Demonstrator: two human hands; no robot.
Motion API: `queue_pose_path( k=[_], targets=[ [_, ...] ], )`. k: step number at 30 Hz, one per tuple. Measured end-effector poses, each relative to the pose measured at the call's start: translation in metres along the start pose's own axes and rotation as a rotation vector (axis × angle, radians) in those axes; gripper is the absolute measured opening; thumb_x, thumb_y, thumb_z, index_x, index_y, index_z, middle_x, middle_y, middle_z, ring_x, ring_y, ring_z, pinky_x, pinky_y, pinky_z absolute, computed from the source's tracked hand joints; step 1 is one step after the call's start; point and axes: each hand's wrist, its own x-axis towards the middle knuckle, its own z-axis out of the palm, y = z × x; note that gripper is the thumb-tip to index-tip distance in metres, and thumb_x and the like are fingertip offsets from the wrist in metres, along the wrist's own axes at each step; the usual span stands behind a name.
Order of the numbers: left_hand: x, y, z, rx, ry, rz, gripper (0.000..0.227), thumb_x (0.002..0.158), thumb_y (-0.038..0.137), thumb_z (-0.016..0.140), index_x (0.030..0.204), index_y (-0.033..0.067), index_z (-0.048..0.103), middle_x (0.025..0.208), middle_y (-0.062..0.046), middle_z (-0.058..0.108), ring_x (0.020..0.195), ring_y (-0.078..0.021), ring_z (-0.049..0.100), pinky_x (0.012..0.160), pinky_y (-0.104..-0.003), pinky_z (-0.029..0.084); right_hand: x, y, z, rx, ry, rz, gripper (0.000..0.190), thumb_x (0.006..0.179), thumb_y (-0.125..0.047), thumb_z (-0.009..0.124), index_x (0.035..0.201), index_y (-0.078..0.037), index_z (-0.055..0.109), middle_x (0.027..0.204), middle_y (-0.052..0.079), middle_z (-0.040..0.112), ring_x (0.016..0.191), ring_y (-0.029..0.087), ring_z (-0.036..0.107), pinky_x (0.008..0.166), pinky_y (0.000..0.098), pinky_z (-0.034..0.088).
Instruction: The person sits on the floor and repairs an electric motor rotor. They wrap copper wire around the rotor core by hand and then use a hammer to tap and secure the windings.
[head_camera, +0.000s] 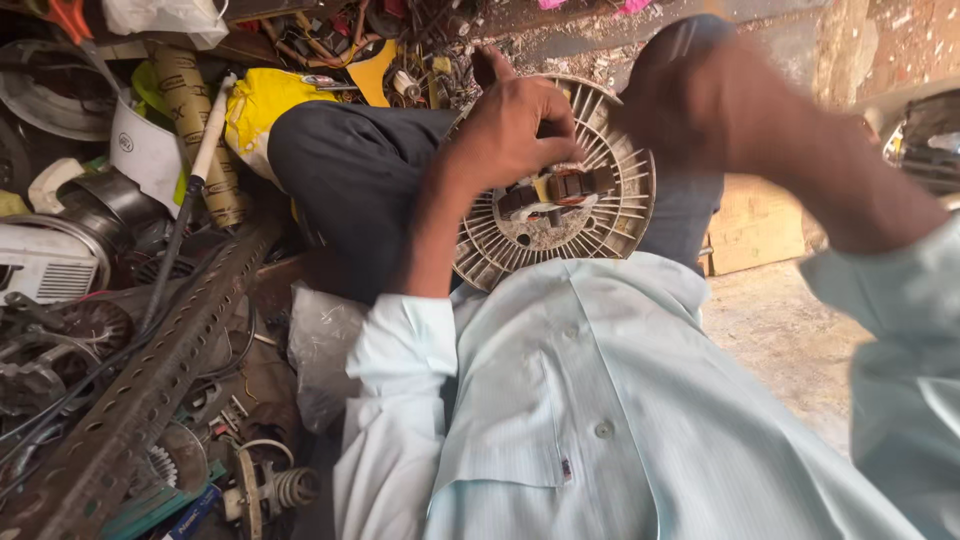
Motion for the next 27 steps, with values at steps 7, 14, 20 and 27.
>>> queue_pose_path(
  k=[7, 14, 20, 27],
  targets=[
    [-0.053, 0.030, 0.015, -0.236, 0.102, -0.085, 0.013, 0.097, 0.012, 0.074, 0.106, 0.0031, 0.073, 0.098, -0.006, 0.071, 0.083, -0.0198, 0.071, 0.076, -0.029, 0.059, 0.006, -0.108, -0.030, 0.456, -0.115, -0.213, 0.012, 0.075, -0.012, 0.066, 0.083, -0.004, 0.066, 0.073, 0.011, 0.063, 0.071, 0.030, 0.068, 0.063, 0.0432, 0.057],
    [-0.082, 0.053, 0.035, 0.147, 0.273, 0.109, 0.013, 0.096, 0.006, 0.079, 0.104, 0.0023, 0.069, 0.093, -0.005, 0.066, 0.073, -0.0152, 0.064, 0.065, -0.030, 0.051, 0.052, -0.008, 0.023, 0.573, 0.030, 0.230, 0.017, 0.078, -0.011, 0.079, 0.096, -0.011, 0.080, 0.084, 0.008, 0.071, 0.071, 0.025, 0.067, 0.062, 0.0365, 0.054],
    [-0.062, 0.055, 0.022, -0.191, 0.290, -0.240, 0.022, 0.086, 0.007, 0.083, 0.103, 0.0001, 0.072, 0.109, -0.016, 0.061, 0.095, -0.0229, 0.048, 0.080, -0.033, 0.042, 0.029, 0.002, -0.008, 0.476, 0.182, 0.198, 0.008, 0.094, -0.014, 0.080, 0.101, -0.011, 0.079, 0.089, 0.007, 0.071, 0.078, 0.023, 0.068, 0.067, 0.0344, 0.053],
    [-0.088, 0.049, 0.050, 0.226, 0.200, 0.033, 0.020, 0.092, 0.016, 0.085, 0.111, 0.0175, 0.079, 0.161, -0.013, 0.038, 0.158, -0.0394, 0.021, 0.133, -0.053, 0.025, 0.046, -0.033, -0.052, 0.449, 0.278, -0.034, 0.009, 0.092, -0.012, 0.083, 0.098, -0.007, 0.077, 0.083, 0.007, 0.070, 0.074, 0.023, 0.069, 0.063, 0.0371, 0.053]
  ],
)
